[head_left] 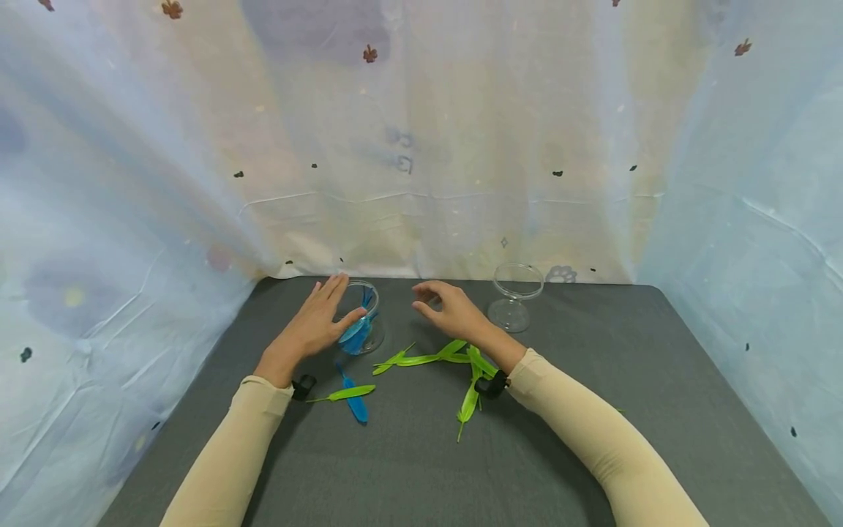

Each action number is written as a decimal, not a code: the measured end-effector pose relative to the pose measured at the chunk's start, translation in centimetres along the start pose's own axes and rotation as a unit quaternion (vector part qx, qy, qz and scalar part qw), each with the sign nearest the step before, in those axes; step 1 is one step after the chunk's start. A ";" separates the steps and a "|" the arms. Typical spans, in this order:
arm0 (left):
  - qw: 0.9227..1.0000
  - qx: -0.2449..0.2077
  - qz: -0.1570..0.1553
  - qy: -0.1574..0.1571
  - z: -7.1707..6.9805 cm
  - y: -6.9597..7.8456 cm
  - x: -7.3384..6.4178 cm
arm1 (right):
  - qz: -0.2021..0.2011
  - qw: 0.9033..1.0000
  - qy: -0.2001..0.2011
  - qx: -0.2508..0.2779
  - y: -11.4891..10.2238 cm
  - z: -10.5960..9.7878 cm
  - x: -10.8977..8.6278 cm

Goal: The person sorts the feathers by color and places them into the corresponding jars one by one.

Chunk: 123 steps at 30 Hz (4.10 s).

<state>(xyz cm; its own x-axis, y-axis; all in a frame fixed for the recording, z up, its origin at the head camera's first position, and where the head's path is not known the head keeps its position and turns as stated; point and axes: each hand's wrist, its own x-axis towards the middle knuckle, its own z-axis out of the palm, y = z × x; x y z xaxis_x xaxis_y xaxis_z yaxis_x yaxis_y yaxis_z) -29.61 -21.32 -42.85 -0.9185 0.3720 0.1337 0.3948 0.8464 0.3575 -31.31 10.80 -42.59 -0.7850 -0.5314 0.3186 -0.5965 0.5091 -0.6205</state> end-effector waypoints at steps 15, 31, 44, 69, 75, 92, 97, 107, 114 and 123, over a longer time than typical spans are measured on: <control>0.997 -0.081 0.001 0.001 -0.1 -0.3 -0.2 | 0.005 0.996 -0.053 -0.071 -1.2 1.6 2.6; 0.974 -0.224 0.002 0.020 -1.2 -1.8 -1.0 | -0.034 0.985 -0.086 -0.148 -3.1 3.3 4.4; 0.987 -0.154 -0.053 0.012 -1.2 -4.5 -3.9 | -0.025 0.980 -0.120 -0.159 -4.1 4.4 5.2; 0.974 -0.148 -0.012 -0.169 1.1 -4.2 -5.2 | -0.031 0.974 -0.127 -0.188 -4.0 5.3 5.8; 0.975 -0.141 -0.006 -0.170 1.7 -4.2 -5.1 | -0.026 0.974 -0.135 -0.177 -4.1 5.5 5.6; 0.981 -0.105 0.008 -0.162 2.5 -3.9 -4.3 | -0.019 0.975 -0.134 -0.174 -4.1 5.8 5.4; 0.982 -0.100 0.008 -0.163 2.5 -4.1 -4.3 | -0.024 0.976 -0.132 -0.173 -4.1 5.8 5.4; 0.979 -0.124 0.016 -0.160 2.4 -5.0 -4.5 | -0.017 0.975 -0.134 -0.176 -4.0 5.9 5.4; 0.978 -0.149 0.021 -0.145 1.8 -5.7 -4.9 | -0.016 0.975 -0.131 -0.178 -3.8 5.9 5.4; 0.984 -0.149 0.006 -0.095 0.0 -5.7 -5.8 | -0.017 0.975 -0.133 -0.176 -4.0 5.8 5.4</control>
<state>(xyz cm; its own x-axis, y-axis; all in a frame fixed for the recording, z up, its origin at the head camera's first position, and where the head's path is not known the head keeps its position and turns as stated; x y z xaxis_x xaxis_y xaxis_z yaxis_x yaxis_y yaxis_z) -26.56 -28.31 -45.68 -0.8824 0.4699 -0.0255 0.3562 0.7023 0.6164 -32.20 2.01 -42.56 -0.7206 -0.6848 0.1088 -0.6784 0.6640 -0.3145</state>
